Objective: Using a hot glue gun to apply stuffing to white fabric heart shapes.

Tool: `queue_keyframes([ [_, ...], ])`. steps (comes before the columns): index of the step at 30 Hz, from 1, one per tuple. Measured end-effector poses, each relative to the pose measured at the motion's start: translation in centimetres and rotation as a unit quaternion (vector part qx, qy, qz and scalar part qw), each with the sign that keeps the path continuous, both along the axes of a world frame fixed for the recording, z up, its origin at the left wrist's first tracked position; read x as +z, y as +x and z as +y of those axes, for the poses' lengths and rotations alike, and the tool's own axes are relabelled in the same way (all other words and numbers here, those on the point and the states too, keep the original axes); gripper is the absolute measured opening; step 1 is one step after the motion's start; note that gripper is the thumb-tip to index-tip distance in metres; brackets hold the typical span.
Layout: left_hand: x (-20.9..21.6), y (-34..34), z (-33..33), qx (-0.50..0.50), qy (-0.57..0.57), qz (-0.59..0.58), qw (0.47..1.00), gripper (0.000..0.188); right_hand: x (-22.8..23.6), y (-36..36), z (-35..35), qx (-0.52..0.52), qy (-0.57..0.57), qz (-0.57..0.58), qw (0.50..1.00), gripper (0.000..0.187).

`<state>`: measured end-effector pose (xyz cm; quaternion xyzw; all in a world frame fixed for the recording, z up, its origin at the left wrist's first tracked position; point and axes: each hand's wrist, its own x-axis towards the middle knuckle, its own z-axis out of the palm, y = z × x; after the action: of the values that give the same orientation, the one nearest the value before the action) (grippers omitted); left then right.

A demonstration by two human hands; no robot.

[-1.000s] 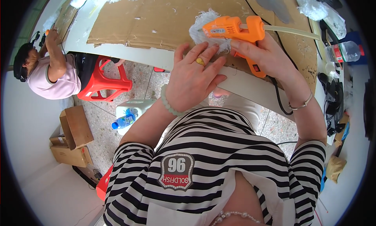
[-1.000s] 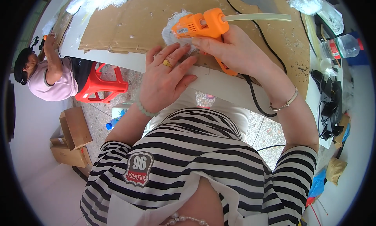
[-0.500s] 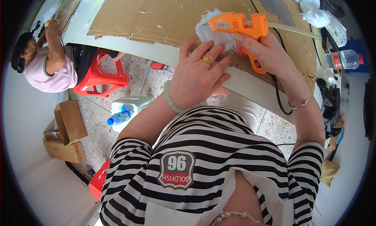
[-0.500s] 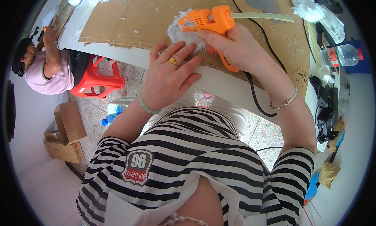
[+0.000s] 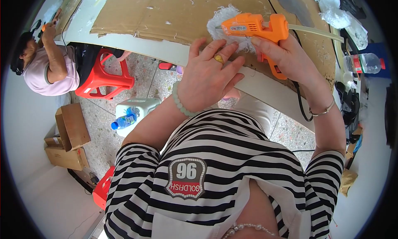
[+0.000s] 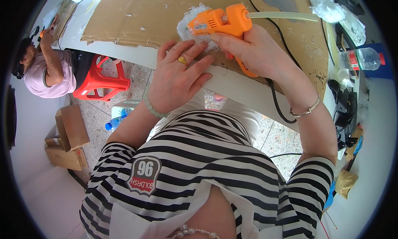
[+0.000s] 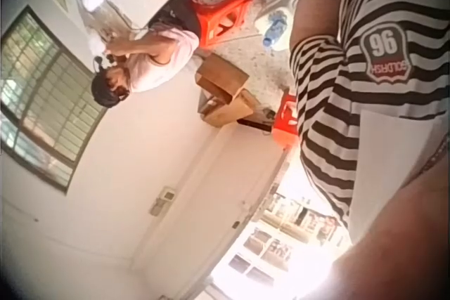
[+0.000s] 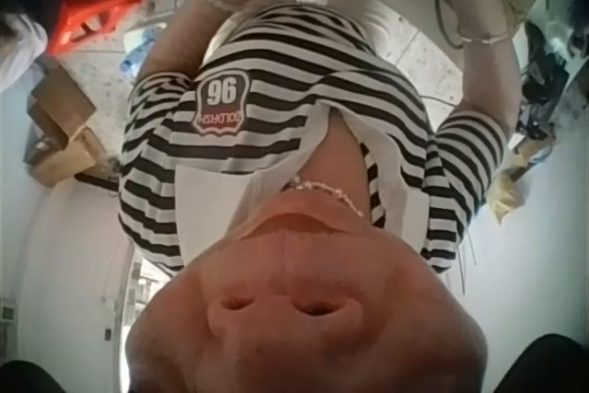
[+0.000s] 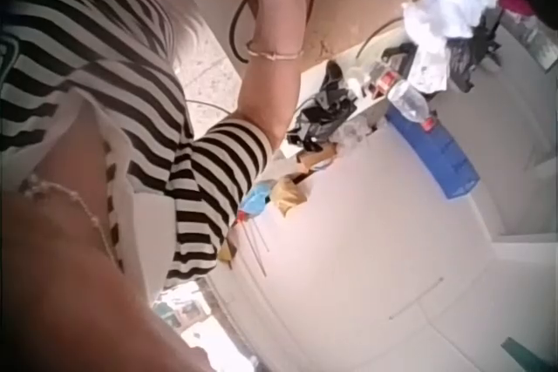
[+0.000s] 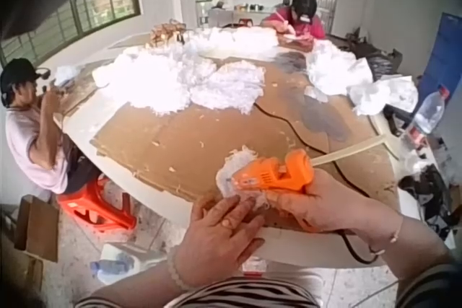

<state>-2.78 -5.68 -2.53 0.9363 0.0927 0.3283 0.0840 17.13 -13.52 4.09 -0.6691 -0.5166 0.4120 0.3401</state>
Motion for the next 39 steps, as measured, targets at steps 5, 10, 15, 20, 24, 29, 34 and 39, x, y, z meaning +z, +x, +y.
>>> queue_keyframes([
  [5,0.0,0.0,0.0,0.001,0.002,-0.01,1.0,0.033,0.2,0.0,-0.3,-0.007,-0.014,-0.006,1.0,0.021],
  [10,-0.1,0.0,-0.1,0.004,0.006,-0.01,1.0,0.033,-0.1,0.1,0.0,-0.002,0.004,-0.008,1.0,0.021],
  [15,-0.1,0.1,-0.2,0.003,0.009,-0.013,1.0,0.032,0.0,0.1,1.0,-0.006,0.019,-0.003,1.0,0.02],
  [20,-0.1,0.0,-0.2,0.008,0.011,-0.013,1.0,0.032,0.0,0.1,0.8,-0.003,0.021,-0.008,1.0,0.021],
  [24,-0.1,0.0,-0.1,0.011,0.011,-0.012,1.0,0.031,0.5,0.0,0.2,0.012,0.01,0.004,1.0,0.022],
  [29,0.2,-0.2,-0.3,0.015,0.002,0.012,1.0,0.03,1.2,0.0,0.0,0.028,-0.014,-0.031,0.999,0.027],
  [34,0.2,-0.2,-0.3,0.015,0.006,0.01,1.0,0.031,0.9,0.1,0.4,0.017,0.001,-0.026,1.0,0.029],
  [39,-0.1,0.0,-0.1,0.01,0.013,-0.014,1.0,0.031,1.9,0.1,-0.5,0.019,-0.024,-0.061,0.998,0.028],
])
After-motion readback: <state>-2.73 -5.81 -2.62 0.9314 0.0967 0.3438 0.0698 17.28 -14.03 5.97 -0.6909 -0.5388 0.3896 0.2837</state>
